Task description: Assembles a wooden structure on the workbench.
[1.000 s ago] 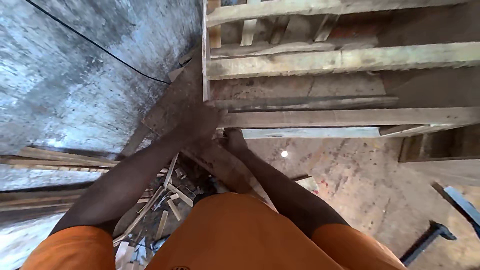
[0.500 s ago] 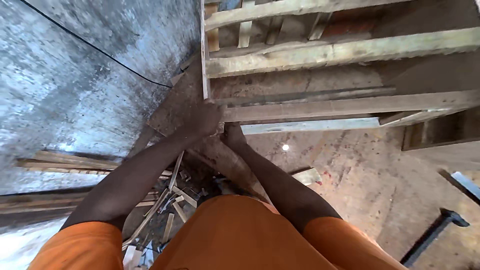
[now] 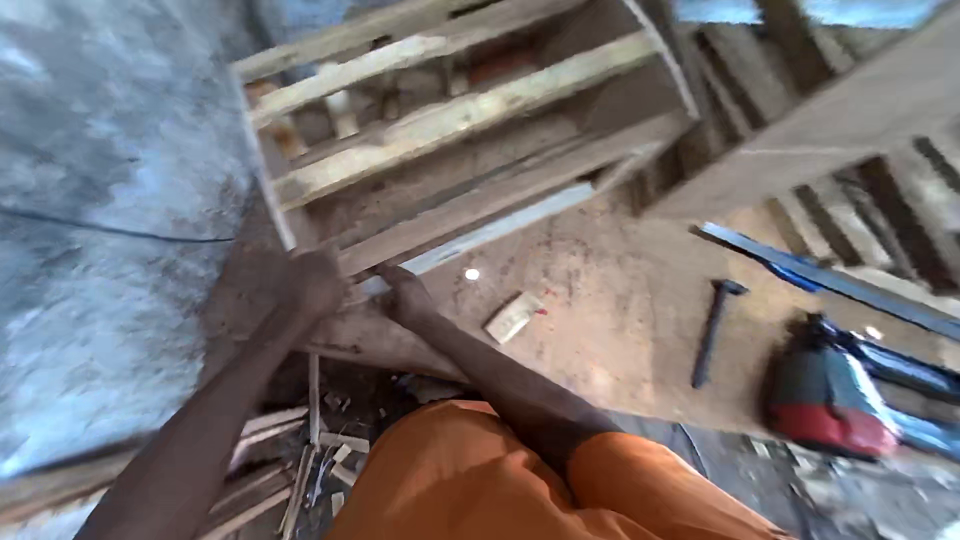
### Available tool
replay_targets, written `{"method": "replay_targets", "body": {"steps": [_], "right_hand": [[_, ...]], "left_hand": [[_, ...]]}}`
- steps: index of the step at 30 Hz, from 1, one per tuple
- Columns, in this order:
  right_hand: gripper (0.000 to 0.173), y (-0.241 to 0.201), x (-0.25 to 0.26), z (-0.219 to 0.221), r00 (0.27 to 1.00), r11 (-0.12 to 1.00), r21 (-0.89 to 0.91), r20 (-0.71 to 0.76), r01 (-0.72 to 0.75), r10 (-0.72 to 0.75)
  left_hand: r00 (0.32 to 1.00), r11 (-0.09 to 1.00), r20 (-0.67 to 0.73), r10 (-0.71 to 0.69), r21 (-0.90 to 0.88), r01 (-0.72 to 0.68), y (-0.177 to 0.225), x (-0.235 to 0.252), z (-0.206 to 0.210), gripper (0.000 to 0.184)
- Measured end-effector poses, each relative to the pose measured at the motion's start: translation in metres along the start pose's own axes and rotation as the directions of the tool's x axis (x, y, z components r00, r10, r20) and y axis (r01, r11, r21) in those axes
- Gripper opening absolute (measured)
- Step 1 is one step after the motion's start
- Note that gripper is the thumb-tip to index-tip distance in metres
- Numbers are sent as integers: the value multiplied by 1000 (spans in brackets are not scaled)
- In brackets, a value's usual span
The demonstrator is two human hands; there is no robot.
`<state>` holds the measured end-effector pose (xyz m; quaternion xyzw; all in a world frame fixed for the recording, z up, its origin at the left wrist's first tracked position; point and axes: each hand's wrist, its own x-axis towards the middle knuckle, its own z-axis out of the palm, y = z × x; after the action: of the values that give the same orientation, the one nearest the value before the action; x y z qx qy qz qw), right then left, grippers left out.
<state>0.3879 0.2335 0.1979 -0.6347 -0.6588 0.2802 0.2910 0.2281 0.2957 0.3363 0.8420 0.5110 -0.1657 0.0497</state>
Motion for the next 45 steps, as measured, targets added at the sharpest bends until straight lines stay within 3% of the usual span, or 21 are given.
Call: {"method": "replay_targets", "body": {"steps": [2,4,6,9,11,15,18,21,23,25,28,31,34,38,42,43,45], "right_hand": [[48,46,-59,-46,976,993,64,-190,-95,105],[42,98,-127,-108,877,946,126,-354,-299,324],[44,147,-198,-172,688,833,134,-502,-537,524],[60,202,-283,-242,360,521,124,-589,-844,723],[63,230,-317,-265,242,356,100,-562,-929,791],[49,242,-334,-256,267,326,36,-495,-945,827],[56,219,-325,-250,251,321,85,-451,-943,857],[57,192,-317,-237,174,346,358,-433,-867,884],[37,172,-309,-205,120,368,583,-420,-724,900],[24,127,-297,-157,180,435,769,-399,-469,899],[35,48,-257,-59,403,570,787,-454,-237,795],[34,-31,-209,39,574,506,841,-323,-191,753],[32,-81,-174,95,667,375,895,-127,-242,734],[33,-117,-139,101,660,194,969,-47,-151,750],[36,-134,-105,97,525,91,996,-91,27,846],[36,-134,-98,102,518,85,996,-83,20,852],[36,-131,-91,115,577,96,990,-20,-101,817]], "left_hand": [[999,999,-50,-10,-42,8,9,-11,11,44],[990,998,-136,-24,-59,17,11,-12,31,49],[985,999,-167,-42,-15,40,9,-7,42,52],[988,999,-147,-49,6,50,9,-8,41,53],[988,998,-152,-39,46,47,10,-6,42,55],[993,990,-38,-114,83,117,35,-13,11,54],[994,988,66,-88,130,78,31,-12,-5,57],[986,988,145,79,121,-97,10,2,-11,62],[962,969,186,197,114,-221,-6,14,-10,68],[926,930,215,310,134,-342,-17,24,-10,68],[896,898,205,393,127,-422,-25,38,-7,67],[887,887,206,413,127,-443,-31,39,0,73],[863,862,179,472,108,-494,-37,37,4,62],[854,853,192,484,116,-510,-36,35,-2,64],[856,858,224,466,123,-499,-33,32,-3,62],[858,859,226,462,126,-496,-33,31,-3,61],[863,862,215,458,131,-490,-33,31,-2,62]]}}
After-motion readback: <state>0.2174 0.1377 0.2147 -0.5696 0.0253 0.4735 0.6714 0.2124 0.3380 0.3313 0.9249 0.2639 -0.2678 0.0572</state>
